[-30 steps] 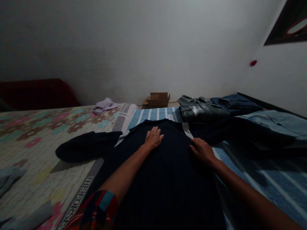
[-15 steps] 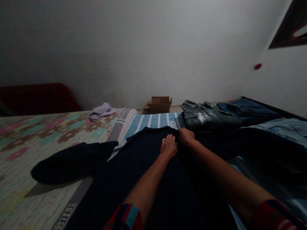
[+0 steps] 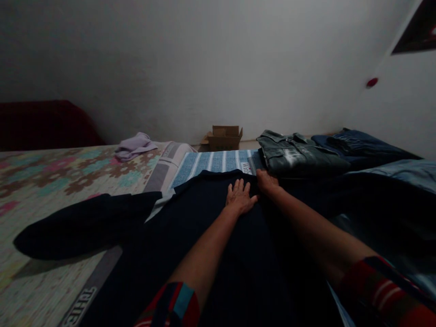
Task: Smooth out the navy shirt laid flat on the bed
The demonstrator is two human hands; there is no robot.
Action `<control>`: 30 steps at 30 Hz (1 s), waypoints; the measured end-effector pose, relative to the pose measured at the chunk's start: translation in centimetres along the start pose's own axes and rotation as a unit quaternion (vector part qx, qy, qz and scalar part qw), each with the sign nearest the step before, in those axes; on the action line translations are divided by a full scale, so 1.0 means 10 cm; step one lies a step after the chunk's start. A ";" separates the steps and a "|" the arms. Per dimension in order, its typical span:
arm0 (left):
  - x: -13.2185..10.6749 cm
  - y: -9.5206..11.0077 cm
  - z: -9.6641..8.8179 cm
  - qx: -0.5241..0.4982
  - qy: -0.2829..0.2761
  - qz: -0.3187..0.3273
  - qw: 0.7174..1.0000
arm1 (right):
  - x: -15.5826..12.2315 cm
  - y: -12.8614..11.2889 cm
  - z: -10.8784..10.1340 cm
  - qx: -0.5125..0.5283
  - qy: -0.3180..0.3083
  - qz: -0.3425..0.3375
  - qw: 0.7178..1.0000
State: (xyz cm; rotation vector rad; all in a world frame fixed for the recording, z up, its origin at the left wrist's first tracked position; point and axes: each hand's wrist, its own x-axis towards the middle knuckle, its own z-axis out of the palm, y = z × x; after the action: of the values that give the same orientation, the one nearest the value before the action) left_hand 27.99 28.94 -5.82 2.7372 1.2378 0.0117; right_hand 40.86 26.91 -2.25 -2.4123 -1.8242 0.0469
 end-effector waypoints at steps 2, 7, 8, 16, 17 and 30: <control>0.00 0.00 -0.02 0.004 -0.004 0.004 1.000 | -0.04 -0.01 -0.04 -0.006 0.008 0.005 1.000; 0.04 0.06 -0.13 0.014 -0.018 0.004 1.000 | -0.39 0.00 -0.19 -0.013 0.023 -0.023 0.999; 0.07 0.08 -0.16 0.014 -0.017 0.003 1.000 | -0.52 0.03 -0.22 -0.013 0.025 -0.028 0.999; 0.27 0.29 -0.14 0.007 0.002 0.025 1.000 | -2.05 0.57 -0.34 0.090 0.024 0.054 0.994; 0.28 0.29 -0.11 0.006 -0.003 0.024 1.000 | -2.26 0.59 -0.33 0.113 0.015 0.070 0.991; 0.10 0.51 -0.10 0.005 -0.001 0.025 1.000 | -3.70 0.26 -0.22 0.192 -0.072 0.126 0.971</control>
State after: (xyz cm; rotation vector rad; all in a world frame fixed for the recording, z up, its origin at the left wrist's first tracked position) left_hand 32.37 26.45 -4.23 2.7758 1.1706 0.0082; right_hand 33.39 -9.44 -2.00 -2.3837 -1.3834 0.5580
